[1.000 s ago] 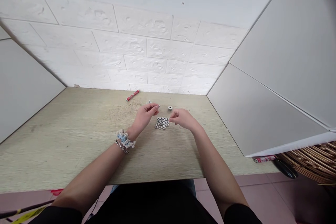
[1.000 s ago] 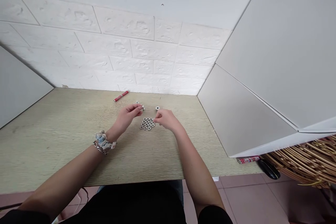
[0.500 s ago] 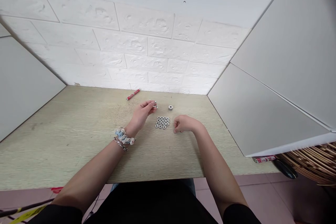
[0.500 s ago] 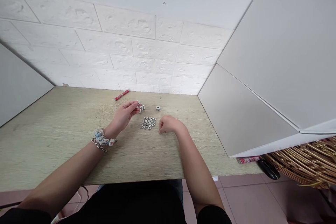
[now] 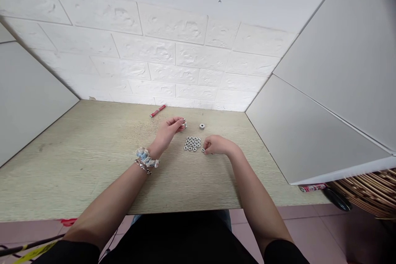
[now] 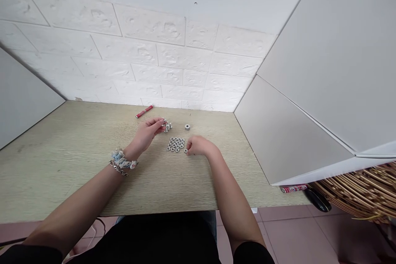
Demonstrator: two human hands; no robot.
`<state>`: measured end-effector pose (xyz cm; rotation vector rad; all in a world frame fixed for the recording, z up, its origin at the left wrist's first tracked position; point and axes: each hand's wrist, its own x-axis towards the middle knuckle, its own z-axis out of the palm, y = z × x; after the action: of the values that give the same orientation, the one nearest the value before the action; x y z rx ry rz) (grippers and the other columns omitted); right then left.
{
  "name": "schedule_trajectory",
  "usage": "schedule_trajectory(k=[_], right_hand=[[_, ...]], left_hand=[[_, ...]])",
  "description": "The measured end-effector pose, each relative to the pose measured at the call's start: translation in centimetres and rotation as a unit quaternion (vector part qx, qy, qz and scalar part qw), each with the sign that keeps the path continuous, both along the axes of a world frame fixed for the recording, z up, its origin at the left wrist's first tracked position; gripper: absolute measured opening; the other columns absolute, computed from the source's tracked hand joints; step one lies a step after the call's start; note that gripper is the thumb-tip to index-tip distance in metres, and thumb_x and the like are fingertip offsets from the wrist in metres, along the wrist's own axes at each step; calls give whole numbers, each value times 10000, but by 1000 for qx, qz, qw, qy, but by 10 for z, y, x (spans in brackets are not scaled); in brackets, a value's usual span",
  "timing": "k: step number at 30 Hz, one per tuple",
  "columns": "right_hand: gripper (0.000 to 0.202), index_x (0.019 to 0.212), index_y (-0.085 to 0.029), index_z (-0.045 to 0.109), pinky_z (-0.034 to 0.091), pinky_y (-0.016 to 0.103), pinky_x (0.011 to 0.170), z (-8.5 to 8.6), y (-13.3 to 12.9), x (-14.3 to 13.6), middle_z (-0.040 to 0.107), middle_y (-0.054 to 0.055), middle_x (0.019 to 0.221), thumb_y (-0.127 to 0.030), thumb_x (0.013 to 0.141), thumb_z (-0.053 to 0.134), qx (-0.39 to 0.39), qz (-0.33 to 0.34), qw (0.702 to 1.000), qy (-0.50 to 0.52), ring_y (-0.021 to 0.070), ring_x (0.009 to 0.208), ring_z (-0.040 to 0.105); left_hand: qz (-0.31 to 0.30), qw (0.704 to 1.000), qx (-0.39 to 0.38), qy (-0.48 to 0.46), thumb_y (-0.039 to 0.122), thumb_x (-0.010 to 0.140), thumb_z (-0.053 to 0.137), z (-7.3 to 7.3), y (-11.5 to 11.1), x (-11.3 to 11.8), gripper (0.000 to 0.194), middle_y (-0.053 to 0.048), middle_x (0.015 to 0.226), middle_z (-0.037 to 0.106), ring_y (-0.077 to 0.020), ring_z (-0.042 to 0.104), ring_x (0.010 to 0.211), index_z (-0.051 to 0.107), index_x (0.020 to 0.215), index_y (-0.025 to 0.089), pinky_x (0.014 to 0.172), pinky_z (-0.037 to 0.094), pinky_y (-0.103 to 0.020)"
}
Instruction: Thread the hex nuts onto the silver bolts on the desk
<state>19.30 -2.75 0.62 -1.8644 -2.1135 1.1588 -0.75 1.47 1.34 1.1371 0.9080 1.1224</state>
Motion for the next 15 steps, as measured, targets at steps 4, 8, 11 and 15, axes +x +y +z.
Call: schedule_trajectory(k=[4, 8, 11, 15], right_hand=[[74, 622, -187, 588, 340, 202, 503, 0, -1, -6, 595, -35, 646, -204, 558, 621, 22, 15, 1000, -8, 100, 590, 506], [56, 604, -186, 593, 337, 205, 519, -1, 0, -10, 593, -33, 642, -224, 570, 618, 43, 27, 998, -23, 107, 617, 502], [51, 599, -182, 602, 332, 204, 512, -3, 0, -12, 592, -28, 628, -218, 568, 620, 43, 23, 999, -22, 108, 609, 499], [65, 597, -177, 601, 324, 203, 506, -4, 0, -14, 587, -25, 616, -224, 562, 628, 52, 16, 998, -18, 110, 597, 495]], left_hand=[[-10, 1000, 1, -4, 359, 640, 673, 0, -1, 0, 252, -4, 729, 594, -76, 534, 654, 624, 759, 143, 707, 442, -225], [-21, 1000, 8, 3, 365, 649, 661, -3, -2, 1, 254, -10, 752, 603, -83, 539, 665, 624, 769, 145, 723, 448, -241], [-28, 1000, 5, 14, 362, 651, 658, -8, -1, 3, 250, -12, 765, 607, -78, 541, 661, 624, 766, 143, 723, 453, -241], [-42, 999, -21, 2, 347, 647, 666, -12, -1, 6, 248, -19, 803, 620, -69, 546, 656, 624, 785, 145, 719, 457, -235]])
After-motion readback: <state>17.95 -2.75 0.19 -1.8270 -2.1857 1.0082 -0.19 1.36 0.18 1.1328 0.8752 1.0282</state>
